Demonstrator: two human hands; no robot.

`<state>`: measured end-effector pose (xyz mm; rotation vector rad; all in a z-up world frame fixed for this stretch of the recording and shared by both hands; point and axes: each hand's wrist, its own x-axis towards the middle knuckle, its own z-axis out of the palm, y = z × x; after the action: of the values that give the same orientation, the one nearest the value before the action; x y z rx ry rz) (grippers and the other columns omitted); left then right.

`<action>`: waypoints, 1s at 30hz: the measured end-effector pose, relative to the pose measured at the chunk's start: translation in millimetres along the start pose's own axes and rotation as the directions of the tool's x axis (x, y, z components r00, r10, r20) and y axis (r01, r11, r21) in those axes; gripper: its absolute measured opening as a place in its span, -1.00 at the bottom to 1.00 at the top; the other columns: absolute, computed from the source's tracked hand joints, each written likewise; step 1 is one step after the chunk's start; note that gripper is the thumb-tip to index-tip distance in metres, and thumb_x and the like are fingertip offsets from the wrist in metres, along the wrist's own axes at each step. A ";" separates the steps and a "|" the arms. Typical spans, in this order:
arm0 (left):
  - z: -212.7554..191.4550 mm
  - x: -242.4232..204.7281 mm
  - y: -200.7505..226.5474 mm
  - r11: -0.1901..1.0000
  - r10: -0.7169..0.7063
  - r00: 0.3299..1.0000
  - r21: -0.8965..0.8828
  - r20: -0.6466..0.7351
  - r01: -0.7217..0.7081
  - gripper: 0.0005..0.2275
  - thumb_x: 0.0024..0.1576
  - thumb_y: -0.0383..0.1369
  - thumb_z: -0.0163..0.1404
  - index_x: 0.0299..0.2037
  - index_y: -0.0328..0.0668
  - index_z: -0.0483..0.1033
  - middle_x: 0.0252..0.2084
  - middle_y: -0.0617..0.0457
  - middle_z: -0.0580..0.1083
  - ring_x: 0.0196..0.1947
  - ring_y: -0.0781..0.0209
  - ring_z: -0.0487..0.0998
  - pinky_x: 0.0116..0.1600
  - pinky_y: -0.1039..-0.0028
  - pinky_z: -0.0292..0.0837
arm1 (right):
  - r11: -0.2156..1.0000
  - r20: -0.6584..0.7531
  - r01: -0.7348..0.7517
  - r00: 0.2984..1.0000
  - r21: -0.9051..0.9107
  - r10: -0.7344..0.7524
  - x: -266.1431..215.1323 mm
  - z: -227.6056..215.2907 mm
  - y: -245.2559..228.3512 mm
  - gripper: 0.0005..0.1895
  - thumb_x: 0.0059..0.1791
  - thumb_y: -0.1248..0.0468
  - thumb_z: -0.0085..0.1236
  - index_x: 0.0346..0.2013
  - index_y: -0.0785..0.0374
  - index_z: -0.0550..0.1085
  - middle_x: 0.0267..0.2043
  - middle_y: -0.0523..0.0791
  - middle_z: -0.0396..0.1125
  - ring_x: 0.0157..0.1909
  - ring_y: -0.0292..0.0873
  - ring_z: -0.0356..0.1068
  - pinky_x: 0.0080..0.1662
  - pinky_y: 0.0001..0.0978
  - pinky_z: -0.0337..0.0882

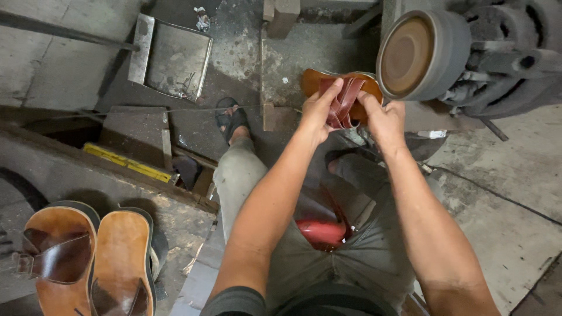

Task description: The person holds a brown leather shoe against a rotating buffing wheel to smooth and polish the sole and edges. The person rotates the shoe to treat different areas of the sole and heel, then places the shoe on a workbench.

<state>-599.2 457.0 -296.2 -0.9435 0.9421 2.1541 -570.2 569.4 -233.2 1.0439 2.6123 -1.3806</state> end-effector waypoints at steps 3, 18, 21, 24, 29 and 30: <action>1.4 -5.2 0.6 1.000 0.012 1.000 0.013 0.004 -0.012 -0.43 -0.07 -0.05 0.32 0.04 -0.24 0.48 -0.19 -0.34 0.49 -0.22 -0.28 0.60 -0.26 -0.25 0.54 | 1.000 -0.006 0.012 1.000 0.005 -0.012 -3.4 -2.4 -3.4 -0.69 -0.10 -0.01 0.40 -0.33 0.16 0.64 -0.40 -0.12 0.44 -0.24 -0.17 0.45 -0.07 -0.10 0.38; 4.5 -20.1 -1.8 0.993 0.001 0.999 0.116 0.052 -0.007 -0.42 -0.11 -0.04 0.35 0.05 -0.18 0.51 -0.20 -0.32 0.50 -0.23 -0.25 0.60 -0.26 -0.20 0.56 | 0.980 -0.039 0.155 0.988 0.124 -0.151 -21.2 -22.6 18.2 -0.83 -0.01 0.21 0.29 -0.47 0.15 0.56 -0.49 -0.19 0.34 -0.33 -0.25 0.31 -0.15 -0.36 0.37; 7.2 -23.6 -1.6 0.991 0.000 0.998 0.131 0.062 -0.008 -0.42 -0.12 -0.04 0.36 0.04 -0.16 0.52 -0.21 -0.31 0.51 -0.24 -0.26 0.61 -0.28 -0.19 0.58 | 0.975 -0.056 0.177 0.984 0.133 -0.171 -18.6 -26.1 35.5 -0.85 -0.01 0.22 0.30 -0.45 0.15 0.58 -0.50 -0.18 0.35 -0.35 -0.25 0.31 -0.16 -0.36 0.37; 7.8 -26.0 -2.4 0.990 0.005 0.998 0.137 0.068 -0.014 -0.42 -0.13 -0.04 0.37 0.04 -0.15 0.53 -0.21 -0.31 0.51 -0.25 -0.24 0.62 -0.28 -0.15 0.58 | 0.968 -0.071 0.212 0.976 0.135 -0.203 -27.7 -28.6 28.2 -0.88 -0.01 0.25 0.30 -0.43 0.15 0.59 -0.50 -0.18 0.35 -0.36 -0.26 0.31 -0.18 -0.36 0.36; 8.1 -24.6 -8.2 0.992 0.026 0.996 0.120 0.089 -0.037 -0.40 -0.13 -0.10 0.38 0.09 -0.22 0.52 -0.18 -0.32 0.51 -0.23 -0.24 0.61 -0.27 -0.10 0.58 | 0.960 -0.096 0.239 0.969 0.143 -0.227 -30.2 -30.7 48.7 -0.89 0.02 0.30 0.28 -0.39 0.21 0.58 -0.48 -0.17 0.36 -0.35 -0.24 0.29 -0.19 -0.33 0.36; 8.4 -25.7 -8.3 0.993 0.034 0.995 0.114 0.095 -0.044 -0.42 -0.14 -0.11 0.39 0.05 -0.22 0.54 -0.20 -0.33 0.52 -0.25 -0.25 0.62 -0.30 -0.09 0.59 | 0.960 -0.101 0.239 0.969 0.149 -0.226 -33.5 -32.4 46.9 -0.88 0.02 0.29 0.28 -0.40 0.20 0.57 -0.48 -0.18 0.35 -0.34 -0.25 0.29 -0.18 -0.34 0.36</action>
<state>-581.6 462.3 -274.8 -0.7679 1.0352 2.1310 -508.7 593.0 -237.6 0.8454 2.8000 -1.6535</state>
